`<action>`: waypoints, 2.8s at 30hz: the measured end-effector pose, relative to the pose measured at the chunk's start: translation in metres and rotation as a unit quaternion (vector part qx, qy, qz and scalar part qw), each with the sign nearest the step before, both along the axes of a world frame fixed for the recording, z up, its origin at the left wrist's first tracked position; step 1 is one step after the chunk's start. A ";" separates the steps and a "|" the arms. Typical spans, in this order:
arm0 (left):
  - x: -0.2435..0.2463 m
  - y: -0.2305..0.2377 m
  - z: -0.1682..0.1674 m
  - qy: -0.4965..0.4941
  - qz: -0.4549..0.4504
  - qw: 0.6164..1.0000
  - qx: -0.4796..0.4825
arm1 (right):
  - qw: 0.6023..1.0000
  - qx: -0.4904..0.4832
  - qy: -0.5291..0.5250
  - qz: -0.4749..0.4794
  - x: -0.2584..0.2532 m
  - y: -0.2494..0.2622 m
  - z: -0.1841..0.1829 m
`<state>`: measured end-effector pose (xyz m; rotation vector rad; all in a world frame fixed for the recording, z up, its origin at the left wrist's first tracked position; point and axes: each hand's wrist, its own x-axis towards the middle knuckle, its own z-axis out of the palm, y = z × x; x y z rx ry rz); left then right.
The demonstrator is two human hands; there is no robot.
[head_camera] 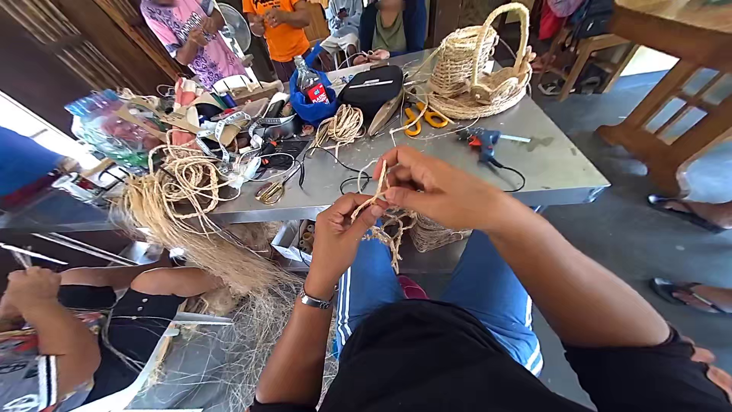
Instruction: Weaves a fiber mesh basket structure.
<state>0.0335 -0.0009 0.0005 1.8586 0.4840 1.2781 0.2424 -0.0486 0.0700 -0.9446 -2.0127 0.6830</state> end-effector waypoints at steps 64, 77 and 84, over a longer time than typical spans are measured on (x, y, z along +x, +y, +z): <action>-0.009 -0.003 -0.010 -0.093 -0.060 0.985 -0.132 | 0.988 0.083 0.052 -0.123 -0.016 0.008 -0.057; 0.004 -0.011 -0.015 -0.227 -0.110 0.934 -0.253 | 0.954 0.192 0.086 -0.213 -0.029 -0.018 -0.060; 0.001 -0.011 -0.018 -0.225 -0.099 0.937 -0.248 | 0.955 0.206 0.085 -0.196 -0.027 -0.020 -0.059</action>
